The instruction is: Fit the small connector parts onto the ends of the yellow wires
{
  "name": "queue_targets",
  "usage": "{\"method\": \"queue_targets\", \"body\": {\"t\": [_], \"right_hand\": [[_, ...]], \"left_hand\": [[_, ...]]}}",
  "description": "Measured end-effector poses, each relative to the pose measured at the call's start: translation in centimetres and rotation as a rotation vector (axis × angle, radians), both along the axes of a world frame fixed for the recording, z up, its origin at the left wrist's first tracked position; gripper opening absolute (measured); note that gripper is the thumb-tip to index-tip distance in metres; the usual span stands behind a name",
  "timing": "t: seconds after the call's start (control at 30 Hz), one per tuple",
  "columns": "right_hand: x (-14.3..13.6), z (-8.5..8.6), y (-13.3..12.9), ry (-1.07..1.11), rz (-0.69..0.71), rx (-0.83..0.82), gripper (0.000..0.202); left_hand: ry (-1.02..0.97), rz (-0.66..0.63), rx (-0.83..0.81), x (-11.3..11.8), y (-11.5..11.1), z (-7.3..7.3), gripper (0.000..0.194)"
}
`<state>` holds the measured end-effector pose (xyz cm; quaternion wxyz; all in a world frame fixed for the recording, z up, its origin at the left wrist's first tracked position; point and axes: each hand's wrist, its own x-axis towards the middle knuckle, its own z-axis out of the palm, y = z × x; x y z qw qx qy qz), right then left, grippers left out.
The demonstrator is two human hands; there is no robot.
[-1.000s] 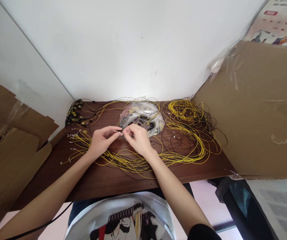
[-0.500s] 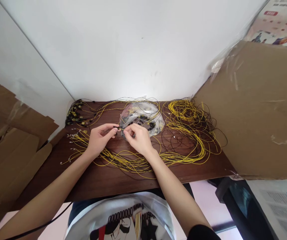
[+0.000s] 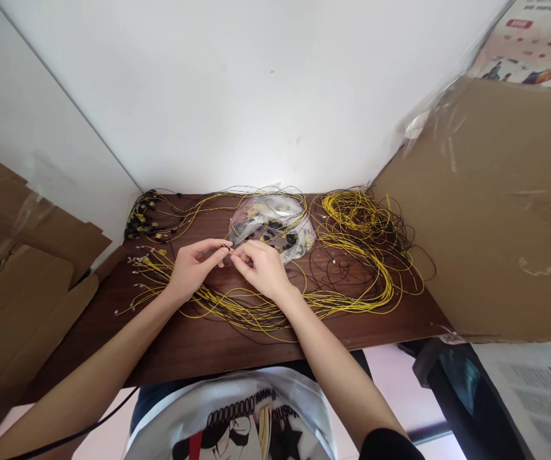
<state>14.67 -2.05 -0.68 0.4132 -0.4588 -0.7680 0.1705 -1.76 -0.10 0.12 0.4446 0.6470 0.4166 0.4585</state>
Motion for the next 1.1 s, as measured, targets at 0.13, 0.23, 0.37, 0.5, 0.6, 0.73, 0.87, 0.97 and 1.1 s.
{"method": "queue_targets", "body": {"t": [0.13,0.23,0.37,0.5,0.6,0.73,0.87,0.97,1.1], "right_hand": [[0.06,0.27,-0.01,0.030,-0.069,0.030,0.010],[0.14,0.40,0.02,0.085,-0.097,0.041,0.007],[0.10,0.25,0.12,0.164,-0.076,0.018,0.013],[0.09,0.15,0.15,0.226,-0.038,-0.002,0.013],[0.18,0.33,0.07,0.182,-0.024,0.002,0.010],[0.22,0.54,-0.01,0.147,-0.029,0.012,0.008],[0.16,0.63,-0.04,0.175,-0.060,0.025,0.008],[0.21,0.71,-0.04,0.221,-0.142,0.013,0.011],[0.34,0.74,0.02,0.295,-0.236,0.021,0.010]], "left_hand": [[0.006,-0.006,0.055,-0.02,0.09,-0.11,0.021],[0.037,-0.023,0.091,-0.06,0.17,-0.35,0.022],[0.119,-0.047,0.126,-0.13,0.18,-0.64,0.022],[0.183,-0.077,0.167,-0.15,0.07,-0.61,0.020],[0.197,-0.084,0.172,-0.12,-0.01,-0.48,0.019],[0.205,-0.088,0.167,-0.08,0.00,-0.37,0.020],[0.204,-0.085,0.170,-0.11,0.04,-0.35,0.020],[0.196,-0.074,0.178,-0.17,0.05,-0.37,0.022],[0.198,-0.070,0.179,-0.21,0.04,-0.37,0.022]]}}
